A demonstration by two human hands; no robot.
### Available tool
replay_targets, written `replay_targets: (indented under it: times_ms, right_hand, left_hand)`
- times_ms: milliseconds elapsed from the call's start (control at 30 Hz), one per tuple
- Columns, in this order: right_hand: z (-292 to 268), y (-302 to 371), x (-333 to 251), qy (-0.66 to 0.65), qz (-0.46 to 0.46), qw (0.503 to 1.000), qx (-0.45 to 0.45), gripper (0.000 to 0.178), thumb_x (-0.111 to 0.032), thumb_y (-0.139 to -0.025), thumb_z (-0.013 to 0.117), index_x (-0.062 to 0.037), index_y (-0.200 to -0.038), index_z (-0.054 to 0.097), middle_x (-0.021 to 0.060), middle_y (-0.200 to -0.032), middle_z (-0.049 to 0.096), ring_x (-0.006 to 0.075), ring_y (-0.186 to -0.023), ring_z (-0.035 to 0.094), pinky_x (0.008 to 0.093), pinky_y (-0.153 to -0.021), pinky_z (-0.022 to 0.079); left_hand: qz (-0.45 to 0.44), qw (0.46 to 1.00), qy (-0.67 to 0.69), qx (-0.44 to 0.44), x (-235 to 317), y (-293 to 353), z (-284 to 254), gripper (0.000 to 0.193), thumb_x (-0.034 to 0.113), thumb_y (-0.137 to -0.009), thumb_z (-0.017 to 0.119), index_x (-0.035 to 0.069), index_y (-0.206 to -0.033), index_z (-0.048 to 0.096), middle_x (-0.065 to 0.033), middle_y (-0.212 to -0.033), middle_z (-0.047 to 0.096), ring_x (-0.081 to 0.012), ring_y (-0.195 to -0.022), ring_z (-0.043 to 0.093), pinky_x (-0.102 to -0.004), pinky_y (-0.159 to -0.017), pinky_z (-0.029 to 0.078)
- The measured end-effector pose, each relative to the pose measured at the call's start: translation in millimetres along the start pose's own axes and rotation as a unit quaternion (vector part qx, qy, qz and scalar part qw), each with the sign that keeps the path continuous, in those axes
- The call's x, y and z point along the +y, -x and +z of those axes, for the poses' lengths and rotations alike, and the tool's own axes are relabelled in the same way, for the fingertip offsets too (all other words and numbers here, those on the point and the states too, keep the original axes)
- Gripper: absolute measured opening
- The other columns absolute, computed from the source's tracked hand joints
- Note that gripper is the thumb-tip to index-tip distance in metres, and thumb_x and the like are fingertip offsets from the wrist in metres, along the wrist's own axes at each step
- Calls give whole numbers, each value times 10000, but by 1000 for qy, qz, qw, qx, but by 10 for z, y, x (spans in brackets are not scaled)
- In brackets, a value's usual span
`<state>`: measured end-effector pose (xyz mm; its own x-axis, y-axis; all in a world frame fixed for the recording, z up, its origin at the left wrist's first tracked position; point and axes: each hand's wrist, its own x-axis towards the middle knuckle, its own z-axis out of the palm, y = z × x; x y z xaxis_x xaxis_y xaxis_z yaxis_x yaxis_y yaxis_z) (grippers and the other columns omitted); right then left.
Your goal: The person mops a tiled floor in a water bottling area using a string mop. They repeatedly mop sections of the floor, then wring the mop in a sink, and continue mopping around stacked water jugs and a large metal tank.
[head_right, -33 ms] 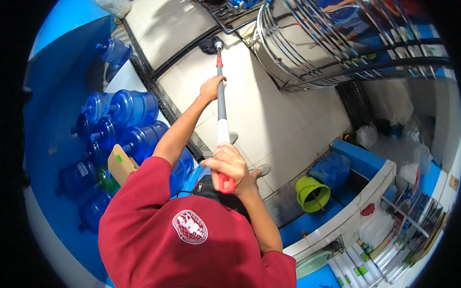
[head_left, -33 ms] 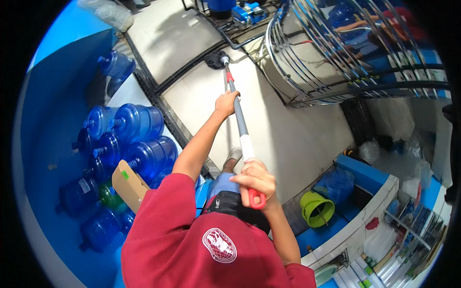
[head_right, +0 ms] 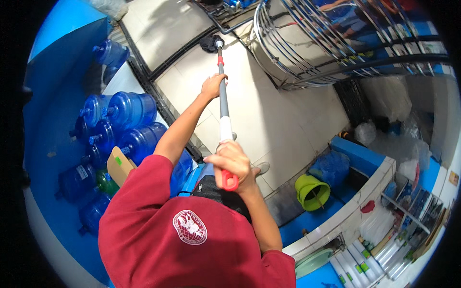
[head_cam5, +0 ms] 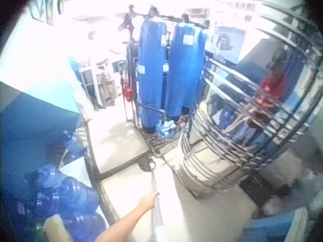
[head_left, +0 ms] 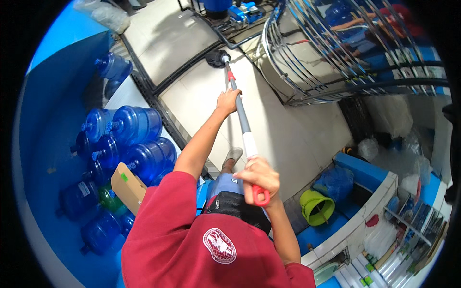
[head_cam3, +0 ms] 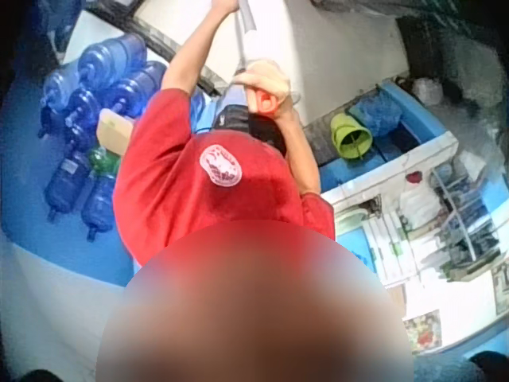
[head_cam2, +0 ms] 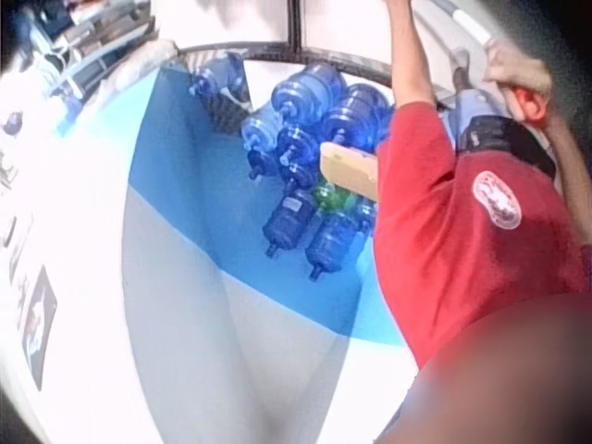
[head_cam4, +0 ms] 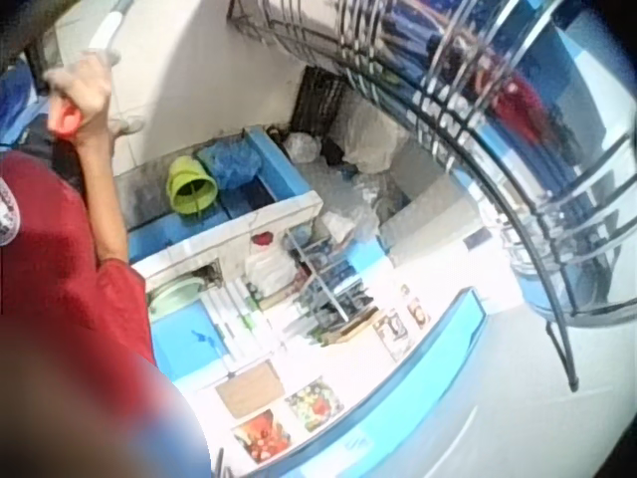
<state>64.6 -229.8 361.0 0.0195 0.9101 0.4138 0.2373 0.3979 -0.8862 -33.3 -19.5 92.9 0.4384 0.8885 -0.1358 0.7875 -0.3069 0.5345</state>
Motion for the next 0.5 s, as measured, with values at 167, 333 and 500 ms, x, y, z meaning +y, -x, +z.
replay_targets:
  times_ms: [167, 333, 500]
  right_hand:
    - [-578, -54, -238, 81, 43, 993, 80, 147, 38, -661, 628, -9, -792, 676, 67, -616, 541, 206, -620, 565, 398, -750, 498]
    - [-1407, 244, -915, 49, 34, 962, 268, 100, -45, -749, 573, -9, -831, 619, 44, -593, 521, 184, -562, 490, 405, -728, 454]
    - [-1883, 946, -1839, 12, 26, 935, 355, 124, -59, -835, 537, -23, -953, 526, 1, -520, 396, 101, -478, 355, 324, -645, 349]
  left_hand:
    - [167, 982, 47, -70, 524, -273, 171, 319, 299, -815, 663, 89, -1033, 562, -146, -1092, 564, -366, -1153, 511, -483, -997, 394]
    - [344, 915, 197, -80, 1424, 181, 518, 491, 267, -759, 719, 64, -1131, 471, -166, -1184, 520, -382, -1327, 373, -462, -1088, 329]
    - [442, 822, 317, -169, 2289, 1208, 936, 547, 280, -749, 701, 61, -1190, 463, -198, -1245, 503, -364, -1294, 415, -517, -1077, 327]
